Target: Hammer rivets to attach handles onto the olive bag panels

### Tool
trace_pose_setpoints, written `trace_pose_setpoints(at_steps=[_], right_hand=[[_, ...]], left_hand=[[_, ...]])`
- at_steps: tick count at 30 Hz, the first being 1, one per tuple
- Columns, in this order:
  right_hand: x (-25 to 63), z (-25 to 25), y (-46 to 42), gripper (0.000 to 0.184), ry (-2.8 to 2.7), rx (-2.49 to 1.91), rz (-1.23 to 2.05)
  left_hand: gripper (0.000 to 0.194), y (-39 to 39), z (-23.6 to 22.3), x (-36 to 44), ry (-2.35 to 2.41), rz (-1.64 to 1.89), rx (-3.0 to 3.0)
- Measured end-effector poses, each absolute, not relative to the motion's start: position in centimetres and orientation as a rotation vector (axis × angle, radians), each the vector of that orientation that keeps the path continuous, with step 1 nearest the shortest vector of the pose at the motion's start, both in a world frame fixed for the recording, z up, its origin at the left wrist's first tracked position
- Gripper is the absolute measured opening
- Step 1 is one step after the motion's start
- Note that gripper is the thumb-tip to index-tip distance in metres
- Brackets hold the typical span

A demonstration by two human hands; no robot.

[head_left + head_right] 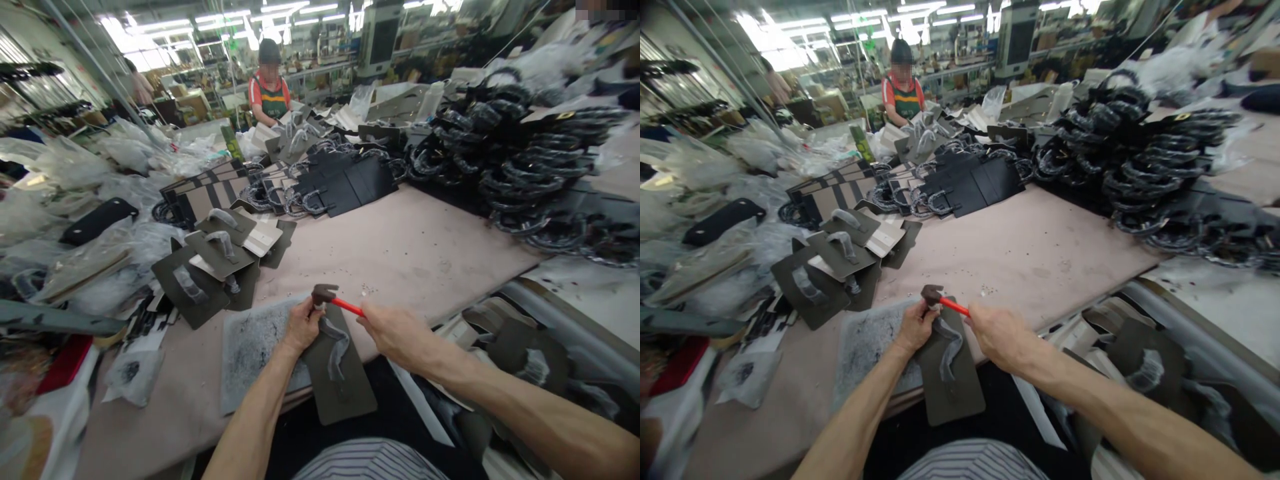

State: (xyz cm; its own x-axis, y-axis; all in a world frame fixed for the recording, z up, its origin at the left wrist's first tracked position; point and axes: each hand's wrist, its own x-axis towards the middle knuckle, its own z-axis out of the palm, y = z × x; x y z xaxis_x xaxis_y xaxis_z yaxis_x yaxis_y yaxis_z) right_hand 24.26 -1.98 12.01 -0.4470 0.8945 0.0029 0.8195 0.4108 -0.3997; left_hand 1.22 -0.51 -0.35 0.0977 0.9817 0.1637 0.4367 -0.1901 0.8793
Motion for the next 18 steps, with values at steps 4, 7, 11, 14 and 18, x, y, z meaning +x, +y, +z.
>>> trace_pose_setpoints(at_steps=[4,7,11,14,18], right_hand=[[24.2,16.1,-1.1,0.024,-2.277,-1.441,0.410],[23.6,17.4,-1.4,0.026,-1.793,-1.418,0.325],[23.5,13.8,-2.4,0.024,-2.196,-1.640,0.529],[24.5,11.0,-2.5,0.024,-2.567,-1.774,0.644],[26.1,8.5,-1.4,0.029,-2.512,-1.825,0.683]], left_hand=[[0.014,-0.6,-0.6,1.2,1.379,1.050,1.696],[0.015,-0.7,-0.6,1.3,1.363,1.076,1.677],[0.015,-0.8,-0.4,1.3,1.374,1.088,1.702],[0.018,-0.8,-0.2,1.3,1.362,1.080,1.736],[0.018,-0.8,0.0,1.3,1.356,1.100,1.713]])
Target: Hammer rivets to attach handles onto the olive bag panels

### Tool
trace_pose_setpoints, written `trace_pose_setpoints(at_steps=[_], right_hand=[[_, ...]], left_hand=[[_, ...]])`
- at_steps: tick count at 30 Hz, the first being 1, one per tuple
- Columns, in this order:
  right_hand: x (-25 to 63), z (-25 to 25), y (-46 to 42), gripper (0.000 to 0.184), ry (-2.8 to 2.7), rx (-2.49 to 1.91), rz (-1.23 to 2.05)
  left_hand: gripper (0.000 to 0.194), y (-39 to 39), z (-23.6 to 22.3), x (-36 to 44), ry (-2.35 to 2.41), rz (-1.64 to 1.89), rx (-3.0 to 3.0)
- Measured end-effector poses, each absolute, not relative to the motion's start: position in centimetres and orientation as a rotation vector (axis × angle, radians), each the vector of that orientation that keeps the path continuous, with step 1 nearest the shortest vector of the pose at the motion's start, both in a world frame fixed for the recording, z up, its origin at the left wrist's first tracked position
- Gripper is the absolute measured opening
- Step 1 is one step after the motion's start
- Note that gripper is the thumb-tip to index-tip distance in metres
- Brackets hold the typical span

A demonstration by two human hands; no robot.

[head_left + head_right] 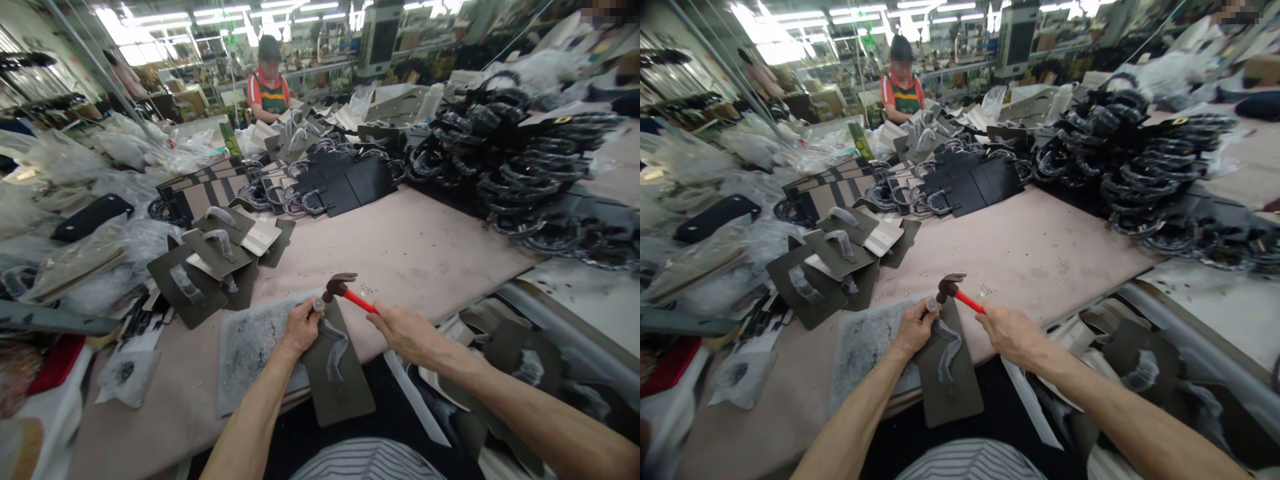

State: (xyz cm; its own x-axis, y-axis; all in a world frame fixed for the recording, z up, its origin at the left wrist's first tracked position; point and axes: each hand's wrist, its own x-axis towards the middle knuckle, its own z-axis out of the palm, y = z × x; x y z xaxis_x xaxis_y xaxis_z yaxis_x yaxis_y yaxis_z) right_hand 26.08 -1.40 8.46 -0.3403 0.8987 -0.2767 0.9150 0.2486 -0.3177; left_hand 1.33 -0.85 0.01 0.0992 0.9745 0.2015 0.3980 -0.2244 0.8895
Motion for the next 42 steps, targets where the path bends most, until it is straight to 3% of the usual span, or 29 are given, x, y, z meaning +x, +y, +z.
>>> trace_pose_setpoints(at_steps=[4,7,9,11,13,16,19,25,29,33,37,42], right_hand=[[26.5,4.3,-0.2,0.029,2.327,1.897,-0.767],[25.6,2.2,-0.1,0.026,2.333,1.964,-0.591],[24.5,2.4,-0.5,0.036,2.557,1.930,-0.418],[23.2,3.6,-0.9,0.050,2.882,1.660,-0.351],[22.1,5.0,-1.3,0.053,3.087,1.234,-0.385],[21.0,6.1,-1.5,0.040,3.110,0.805,-0.360],[20.8,5.8,-1.4,0.030,3.097,0.687,-0.291],[21.0,6.1,-1.8,0.015,3.187,0.600,-0.059],[20.5,8.3,-2.0,0.016,3.165,0.872,-0.020],[18.9,9.5,-2.2,0.032,3.066,1.377,-0.187],[16.9,8.2,-3.3,0.028,2.747,1.747,-0.439],[14.8,4.8,-5.5,0.025,2.643,1.646,-0.471]], left_hand=[[0.015,-0.9,0.2,1.4,1.337,1.118,1.669],[0.016,-1.0,0.5,1.4,1.315,1.124,1.617],[0.028,-1.0,0.7,1.3,1.287,1.107,1.560],[0.040,-1.0,0.8,1.3,1.266,1.093,1.519],[0.035,-1.0,0.9,1.3,1.275,1.094,1.517],[0.019,-0.8,0.7,1.5,1.347,1.141,1.485],[0.014,-0.5,-0.1,2.0,1.407,1.236,1.315],[0.028,0.7,0.7,2.0,1.426,1.587,0.791],[0.029,0.9,5.8,-0.1,1.356,1.850,0.841],[0.029,0.7,9.3,-1.7,1.384,1.885,1.054],[0.025,0.6,7.2,-1.1,1.411,1.661,1.116],[0.023,1.2,2.8,0.4,1.376,1.506,1.047]])
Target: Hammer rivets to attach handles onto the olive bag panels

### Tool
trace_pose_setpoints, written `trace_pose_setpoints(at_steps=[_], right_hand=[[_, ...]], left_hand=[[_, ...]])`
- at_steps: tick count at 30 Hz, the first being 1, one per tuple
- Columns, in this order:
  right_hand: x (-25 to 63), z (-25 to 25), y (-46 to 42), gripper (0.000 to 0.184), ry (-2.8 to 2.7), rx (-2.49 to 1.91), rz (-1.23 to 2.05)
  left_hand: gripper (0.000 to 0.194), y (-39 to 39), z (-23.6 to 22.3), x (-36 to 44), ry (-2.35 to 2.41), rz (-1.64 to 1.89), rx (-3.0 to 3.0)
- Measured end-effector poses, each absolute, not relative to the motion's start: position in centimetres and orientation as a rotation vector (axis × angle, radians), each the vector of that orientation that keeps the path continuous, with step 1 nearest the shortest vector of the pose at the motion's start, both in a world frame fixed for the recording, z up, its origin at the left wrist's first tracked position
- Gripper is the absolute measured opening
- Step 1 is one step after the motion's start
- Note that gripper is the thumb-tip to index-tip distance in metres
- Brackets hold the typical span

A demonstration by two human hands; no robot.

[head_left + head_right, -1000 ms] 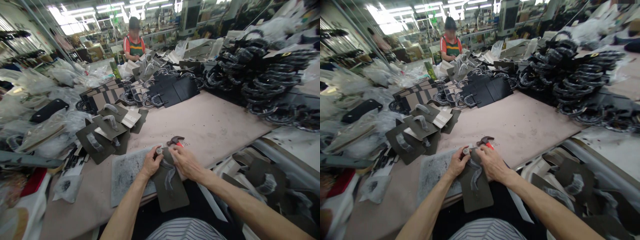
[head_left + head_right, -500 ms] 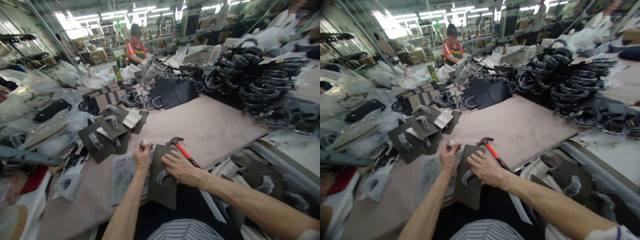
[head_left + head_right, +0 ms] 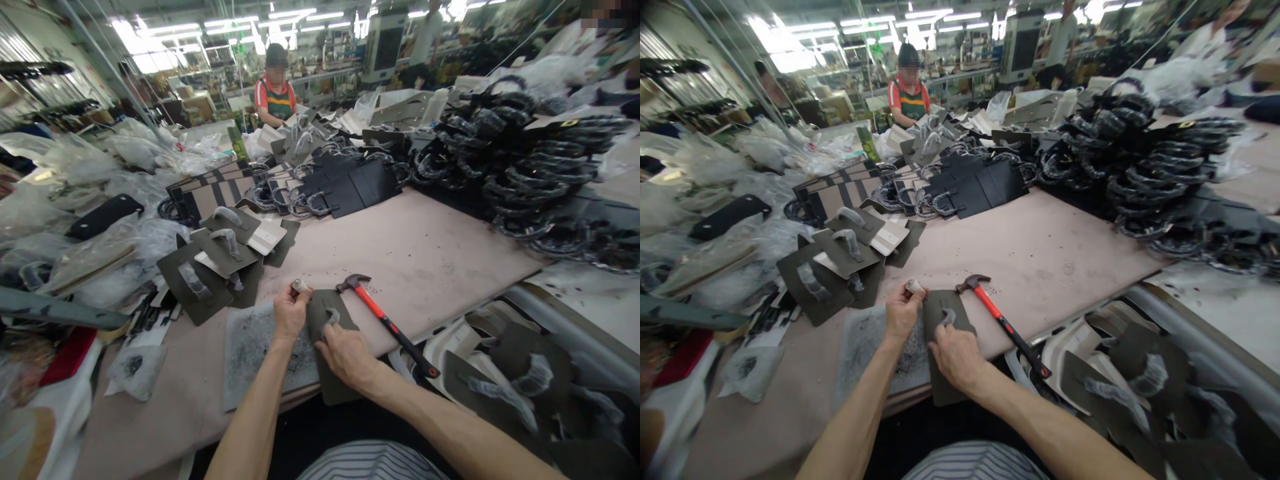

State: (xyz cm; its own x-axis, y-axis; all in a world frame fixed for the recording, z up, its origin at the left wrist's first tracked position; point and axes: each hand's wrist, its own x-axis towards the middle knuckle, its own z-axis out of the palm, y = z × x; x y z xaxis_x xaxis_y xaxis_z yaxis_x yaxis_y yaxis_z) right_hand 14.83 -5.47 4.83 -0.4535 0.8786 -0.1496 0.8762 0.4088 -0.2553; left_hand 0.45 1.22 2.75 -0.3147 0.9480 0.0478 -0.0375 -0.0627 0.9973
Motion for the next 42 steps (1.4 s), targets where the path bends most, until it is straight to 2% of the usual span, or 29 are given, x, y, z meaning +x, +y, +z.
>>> trace_pose_setpoints(at_steps=[8,16,22,25,30,36,38,40,42], right_hand=[[14.7,4.5,-5.7,0.028,-2.782,-1.394,0.541],[16.9,4.9,-5.1,0.038,-2.560,-1.413,0.678],[23.8,1.9,-2.2,0.022,-2.226,-1.871,0.219],[26.5,0.4,-1.2,0.021,-2.220,-2.054,0.186],[27.0,0.2,-0.6,0.011,-2.182,-2.109,0.478],[25.6,3.1,0.7,0.009,-1.454,-1.895,1.669],[24.9,4.8,0.6,0.013,-1.261,-1.765,1.916],[24.3,6.7,0.0,0.020,-1.236,-1.674,1.895],[24.0,8.5,-0.8,0.025,-1.505,-1.622,1.520]], left_hand=[[0.029,1.7,-0.6,1.8,1.263,1.392,1.013],[0.023,1.4,-0.5,1.7,1.303,1.297,1.121],[0.022,1.5,-0.9,1.7,1.368,1.240,1.228],[0.020,1.5,-1.0,1.8,1.391,1.221,1.275],[0.014,1.5,-0.8,2.2,1.463,1.228,1.371],[0.011,0.9,-0.4,2.8,1.571,1.197,1.597],[0.012,0.6,-0.4,2.9,1.561,1.185,1.687],[0.015,0.4,-0.4,3.0,1.524,1.175,1.737],[0.016,0.4,-0.4,3.0,1.485,1.162,1.759]])
